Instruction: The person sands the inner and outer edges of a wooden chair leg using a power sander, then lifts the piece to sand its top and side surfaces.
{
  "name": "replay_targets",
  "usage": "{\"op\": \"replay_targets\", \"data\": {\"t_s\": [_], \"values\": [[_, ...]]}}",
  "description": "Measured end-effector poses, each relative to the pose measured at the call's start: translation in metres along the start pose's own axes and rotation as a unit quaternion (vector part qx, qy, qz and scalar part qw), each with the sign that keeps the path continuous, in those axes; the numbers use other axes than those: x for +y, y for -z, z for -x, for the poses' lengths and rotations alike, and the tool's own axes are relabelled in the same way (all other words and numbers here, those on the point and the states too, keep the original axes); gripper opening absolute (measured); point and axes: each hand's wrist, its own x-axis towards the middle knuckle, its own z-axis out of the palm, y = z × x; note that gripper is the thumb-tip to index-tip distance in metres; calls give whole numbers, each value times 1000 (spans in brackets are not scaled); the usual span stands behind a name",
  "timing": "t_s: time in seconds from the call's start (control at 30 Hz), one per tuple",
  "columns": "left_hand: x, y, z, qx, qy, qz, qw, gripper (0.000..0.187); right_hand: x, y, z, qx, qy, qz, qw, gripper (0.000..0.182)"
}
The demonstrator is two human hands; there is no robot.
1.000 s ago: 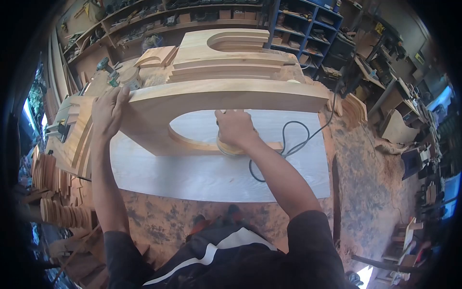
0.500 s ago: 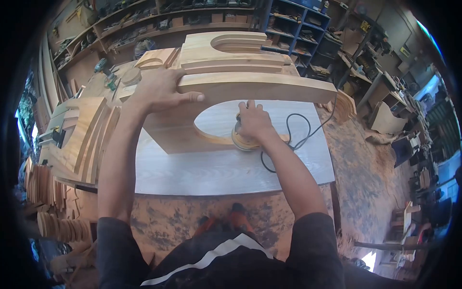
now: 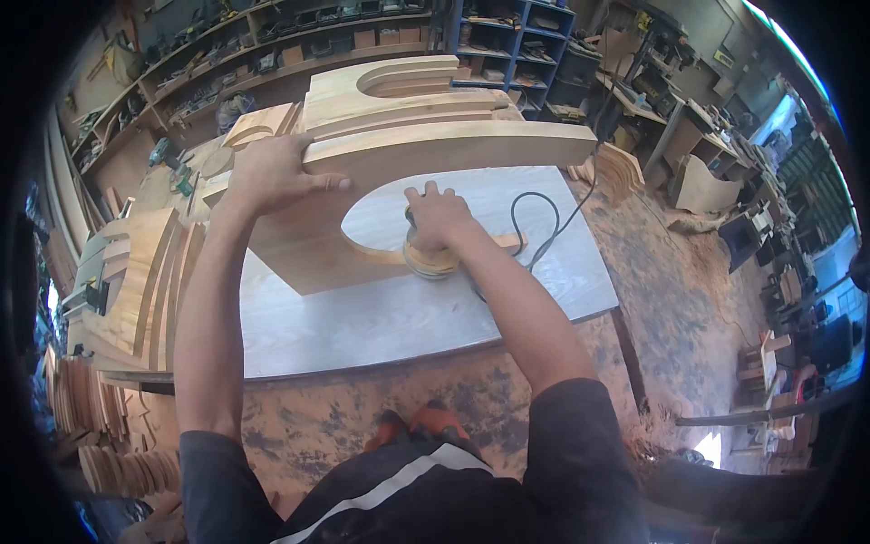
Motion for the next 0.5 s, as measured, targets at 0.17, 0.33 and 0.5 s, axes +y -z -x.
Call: {"op": "replay_targets", "data": {"t_s": [0.17, 0.33, 0.5], "values": [[-3, -7, -4, 12, 17, 24, 999, 93, 32, -2, 5, 11, -6, -26, 1000, 68], [-10, -13, -10, 11, 9, 48, 999, 98, 41, 1, 9, 2, -54, -30, 998, 61], [-9, -6, -10, -6, 14, 92, 996, 100, 62, 4, 10, 16, -68, -29, 997, 57]]}}
